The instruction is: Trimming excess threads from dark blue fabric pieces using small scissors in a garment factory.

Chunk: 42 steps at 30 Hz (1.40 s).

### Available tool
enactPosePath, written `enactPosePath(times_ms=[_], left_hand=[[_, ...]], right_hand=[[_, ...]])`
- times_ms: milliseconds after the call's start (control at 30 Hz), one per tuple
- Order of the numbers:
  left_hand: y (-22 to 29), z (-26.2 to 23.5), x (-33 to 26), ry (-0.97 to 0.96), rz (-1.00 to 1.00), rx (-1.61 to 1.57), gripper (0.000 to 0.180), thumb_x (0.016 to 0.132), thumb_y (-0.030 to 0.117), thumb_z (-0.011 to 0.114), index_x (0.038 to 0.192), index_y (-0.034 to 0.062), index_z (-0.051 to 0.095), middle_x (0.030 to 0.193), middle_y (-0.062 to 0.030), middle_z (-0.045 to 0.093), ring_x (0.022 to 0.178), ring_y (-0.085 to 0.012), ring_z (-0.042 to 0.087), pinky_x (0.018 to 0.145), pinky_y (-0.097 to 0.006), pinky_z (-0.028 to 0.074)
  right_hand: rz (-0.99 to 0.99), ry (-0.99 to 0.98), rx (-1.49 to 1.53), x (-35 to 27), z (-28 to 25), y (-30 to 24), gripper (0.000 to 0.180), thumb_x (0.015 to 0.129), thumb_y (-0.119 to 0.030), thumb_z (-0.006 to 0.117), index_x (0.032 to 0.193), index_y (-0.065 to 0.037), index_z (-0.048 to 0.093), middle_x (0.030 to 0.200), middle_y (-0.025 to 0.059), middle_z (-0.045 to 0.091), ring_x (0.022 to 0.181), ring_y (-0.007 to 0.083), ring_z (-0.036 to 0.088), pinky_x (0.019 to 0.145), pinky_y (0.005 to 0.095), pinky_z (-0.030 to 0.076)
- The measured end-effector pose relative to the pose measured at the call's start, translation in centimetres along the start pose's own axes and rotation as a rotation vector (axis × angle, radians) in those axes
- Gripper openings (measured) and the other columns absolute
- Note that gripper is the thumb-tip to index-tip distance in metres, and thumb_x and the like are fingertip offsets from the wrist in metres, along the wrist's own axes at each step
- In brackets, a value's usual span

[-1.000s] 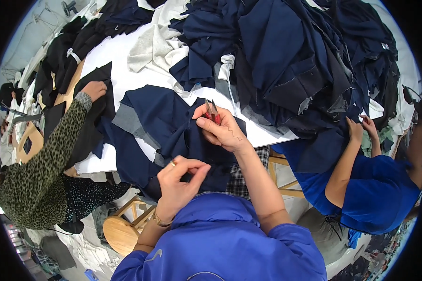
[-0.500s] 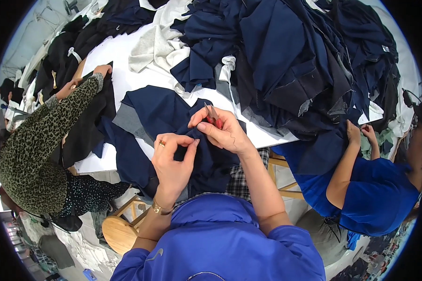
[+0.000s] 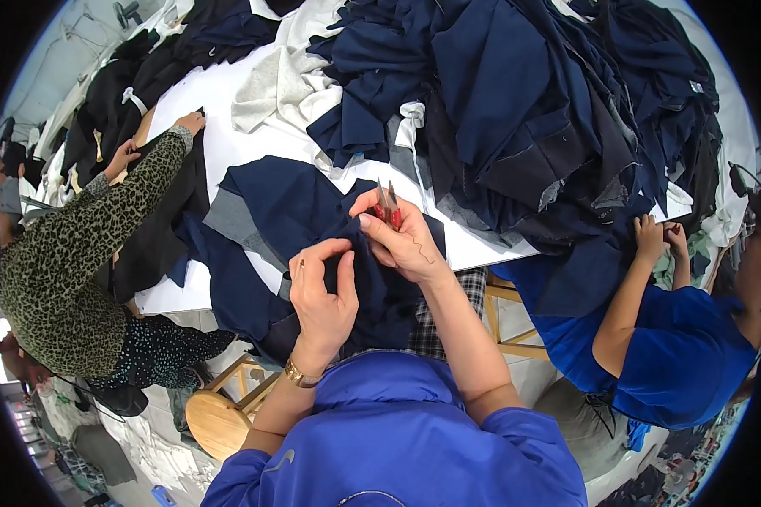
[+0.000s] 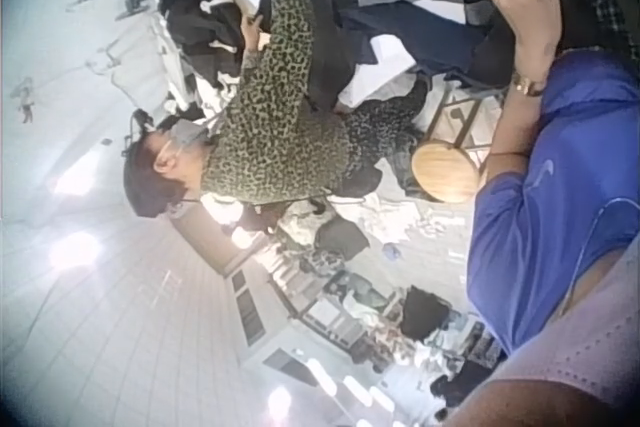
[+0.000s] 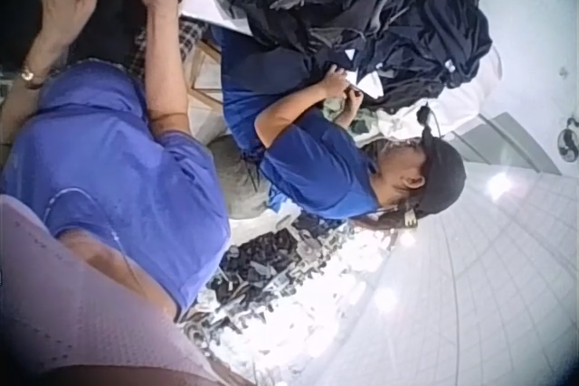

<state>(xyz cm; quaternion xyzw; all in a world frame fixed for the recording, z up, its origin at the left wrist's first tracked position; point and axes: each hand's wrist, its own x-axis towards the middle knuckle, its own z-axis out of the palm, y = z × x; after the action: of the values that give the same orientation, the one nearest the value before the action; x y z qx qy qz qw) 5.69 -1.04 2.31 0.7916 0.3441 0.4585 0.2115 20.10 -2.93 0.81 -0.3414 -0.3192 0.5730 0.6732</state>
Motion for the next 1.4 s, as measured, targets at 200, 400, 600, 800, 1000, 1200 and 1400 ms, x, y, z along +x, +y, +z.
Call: enactPosePath(times_ms=[200,400,600,800,1000,1200,1400], left_hand=[[-1.2,0.3,0.5,-0.028,-0.017,-0.031,0.027,0.075,0.004,0.066,0.100,0.0054,0.057,0.100,-0.0102,0.063,0.106,-0.0288,0.055,0.091,-0.039,0.039],[-0.8,0.1,1.0,-0.001,0.113,0.169,0.039,0.063,0.002,0.072,0.098,0.0041,0.056,0.108,-0.0124,0.055,0.106,-0.0316,0.051,0.089,-0.040,0.041],[-1.3,-0.3,1.8,-0.077,-0.430,-0.559,0.020,0.083,-0.005,0.058,0.102,0.0008,0.054,0.081,-0.0029,0.059,0.071,-0.0059,0.055,0.064,-0.017,0.043],[-2.4,-1.2,2.1,-0.200,-0.529,-0.536,0.012,0.090,0.006,0.055,0.097,-0.0021,0.060,0.074,-0.0009,0.059,0.067,-0.0040,0.050,0.060,-0.018,0.039],[-2.5,-1.4,2.2,-0.167,-0.513,-0.480,0.021,0.077,0.009,0.070,0.095,0.0024,0.062,0.070,-0.0025,0.060,0.063,-0.0060,0.052,0.057,-0.021,0.041],[-2.9,-1.7,2.1,-0.166,-0.506,-0.484,0.017,0.079,0.007,0.064,0.095,-0.0007,0.065,0.080,-0.0089,0.065,0.070,-0.0123,0.060,0.066,-0.024,0.046],[-2.0,-2.5,2.9,-0.284,-0.339,-0.476,0.033,0.076,0.014,0.069,0.106,0.0030,0.062,0.089,-0.0100,0.066,0.081,-0.0171,0.062,0.075,-0.027,0.046]], right_hand=[[0.028,0.037,0.010,-0.1,0.1,-0.2,0.010,0.092,-0.010,0.052,0.099,-0.003,0.055,0.056,-0.0050,0.045,0.035,0.0009,0.032,0.032,0.0176,0.022],[0.075,0.079,0.003,-0.3,0.1,-0.5,0.010,0.091,-0.009,0.053,0.099,-0.002,0.055,0.053,-0.0050,0.044,0.034,0.0012,0.032,0.032,0.0179,0.021],[0.078,0.056,0.057,0.0,0.1,-0.7,0.011,0.090,-0.010,0.054,0.098,-0.002,0.056,0.051,-0.0045,0.044,0.033,0.0015,0.032,0.032,0.0181,0.021],[0.101,0.101,-0.012,0.1,0.6,-1.0,0.010,0.089,-0.010,0.057,0.095,-0.002,0.058,0.052,-0.0042,0.046,0.034,0.0015,0.033,0.032,0.0180,0.021],[0.104,0.127,-0.060,0.3,1.1,-1.2,0.010,0.086,-0.009,0.061,0.092,-0.001,0.059,0.055,-0.0047,0.048,0.038,0.0009,0.035,0.035,0.0174,0.024],[0.002,0.242,-0.422,0.5,2.2,-1.5,0.012,0.081,-0.011,0.068,0.084,-0.002,0.061,0.065,-0.0056,0.053,0.056,0.0003,0.043,0.051,0.0158,0.035],[-0.075,0.235,-0.614,0.4,2.5,-1.6,0.014,0.078,-0.013,0.070,0.080,-0.002,0.061,0.065,-0.0055,0.053,0.058,0.0012,0.043,0.051,0.0178,0.034]])
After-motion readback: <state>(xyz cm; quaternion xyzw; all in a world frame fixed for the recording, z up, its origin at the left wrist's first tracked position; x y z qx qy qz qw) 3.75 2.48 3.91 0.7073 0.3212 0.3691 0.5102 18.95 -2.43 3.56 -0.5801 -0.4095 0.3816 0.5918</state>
